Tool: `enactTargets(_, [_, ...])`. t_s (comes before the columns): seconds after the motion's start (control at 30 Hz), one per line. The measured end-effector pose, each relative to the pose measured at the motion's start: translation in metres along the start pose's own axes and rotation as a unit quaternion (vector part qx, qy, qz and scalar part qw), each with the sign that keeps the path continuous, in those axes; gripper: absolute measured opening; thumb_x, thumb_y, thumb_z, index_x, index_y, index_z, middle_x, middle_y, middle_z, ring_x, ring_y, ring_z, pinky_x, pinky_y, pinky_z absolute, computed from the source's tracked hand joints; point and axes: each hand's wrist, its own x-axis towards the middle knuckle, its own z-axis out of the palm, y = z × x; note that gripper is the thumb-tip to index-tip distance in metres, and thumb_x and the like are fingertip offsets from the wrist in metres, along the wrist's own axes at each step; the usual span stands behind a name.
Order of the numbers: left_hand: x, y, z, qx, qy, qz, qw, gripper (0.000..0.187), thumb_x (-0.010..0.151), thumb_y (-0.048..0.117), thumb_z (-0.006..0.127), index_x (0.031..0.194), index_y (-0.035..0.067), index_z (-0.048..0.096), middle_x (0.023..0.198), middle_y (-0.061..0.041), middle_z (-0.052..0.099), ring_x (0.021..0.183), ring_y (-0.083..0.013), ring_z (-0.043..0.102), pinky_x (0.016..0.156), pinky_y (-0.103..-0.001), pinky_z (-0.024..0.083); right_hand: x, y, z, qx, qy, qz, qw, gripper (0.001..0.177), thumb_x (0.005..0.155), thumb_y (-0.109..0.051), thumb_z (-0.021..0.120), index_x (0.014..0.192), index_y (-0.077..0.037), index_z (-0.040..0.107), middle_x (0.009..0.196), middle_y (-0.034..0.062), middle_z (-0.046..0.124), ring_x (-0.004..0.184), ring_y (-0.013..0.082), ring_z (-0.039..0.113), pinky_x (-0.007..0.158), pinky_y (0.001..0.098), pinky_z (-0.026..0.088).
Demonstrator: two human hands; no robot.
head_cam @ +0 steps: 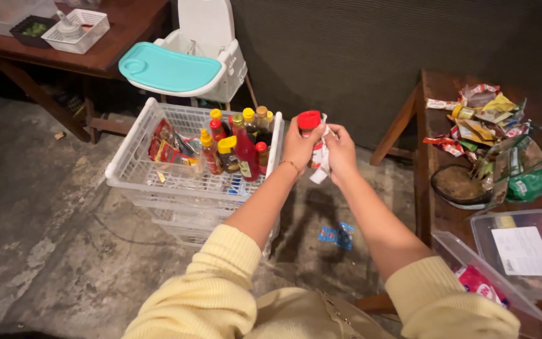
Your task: Organizing condiment bottles and snack packets into a storage basket and onto a table.
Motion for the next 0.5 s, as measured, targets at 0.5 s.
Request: enactTargets(0.5, [-0.003,0.014,-0.026,-0.261,-0.215,-0.222,0.915,0.046,0.095,0.034,0.067,0.136,0.016,0.055,0.125,-0.003,0.065,0.116,-0.0155,0.063,0.096,-0.036,0.055,0.039,0.017,-0.021,0.011,-0.062,0.164,0.984,0.018,0.098,-0.007,0.054,0.112,-0.003,0.063,0.094,0.0113,0.072,0.079,0.022,0.073,0.071,0.0385,0.062])
